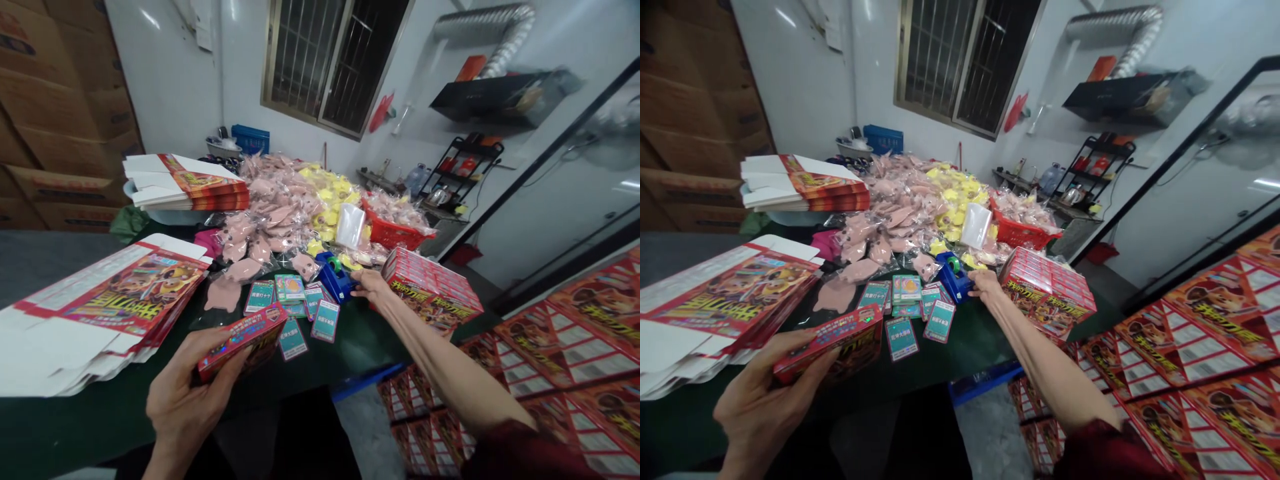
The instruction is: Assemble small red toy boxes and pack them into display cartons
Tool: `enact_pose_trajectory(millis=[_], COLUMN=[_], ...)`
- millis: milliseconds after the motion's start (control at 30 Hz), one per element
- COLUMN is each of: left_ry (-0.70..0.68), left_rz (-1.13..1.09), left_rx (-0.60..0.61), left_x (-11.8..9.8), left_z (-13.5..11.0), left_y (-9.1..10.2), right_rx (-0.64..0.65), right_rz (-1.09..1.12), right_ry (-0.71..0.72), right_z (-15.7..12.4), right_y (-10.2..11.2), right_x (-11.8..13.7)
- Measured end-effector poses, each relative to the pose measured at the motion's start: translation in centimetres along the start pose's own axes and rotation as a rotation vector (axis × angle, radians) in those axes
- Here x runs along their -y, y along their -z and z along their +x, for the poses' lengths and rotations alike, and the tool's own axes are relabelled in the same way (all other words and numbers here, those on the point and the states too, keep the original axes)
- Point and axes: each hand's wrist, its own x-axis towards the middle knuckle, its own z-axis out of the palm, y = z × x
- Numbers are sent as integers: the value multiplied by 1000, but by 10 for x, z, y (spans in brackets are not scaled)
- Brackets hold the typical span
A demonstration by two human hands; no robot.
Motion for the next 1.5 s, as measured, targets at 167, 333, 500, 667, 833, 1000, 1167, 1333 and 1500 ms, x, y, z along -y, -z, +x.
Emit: enact_pose_trajectory(millis=[167,333,500,667,833,1000,1167,1333,1500], left_ry=[6,-2,7,-5,12,58,154,166,123], left_rz=[6,54,85,43,-65,-13,0,-32,-60], left_rx=[-24,-65,-96,-87,-64,9,14,5,-5], left_x=[2,4,3,-2,-9,-14,-12,-7,-8], left_z=[0,-4,-4,-1,1,2,-2,-6,-5], left_y=[-1,0,-2,-7,-9,-4,-1,-3,-4], right_rx=[-76,-125,-238,-282,149,434,565,569,477], right_rz=[155,153,43,26,113,439,655,678,607], right_ry=[135,189,288,460,662,707,570,520,462], right_z=[-16,-9,-8,-68,-169,-225,-224,-223,-223], right_y=[-3,-14,-17,-17,-35,-70,-89,-99,-108], right_x=[-38,-66,-73,-79,-45,-9,-8,-7,-1])
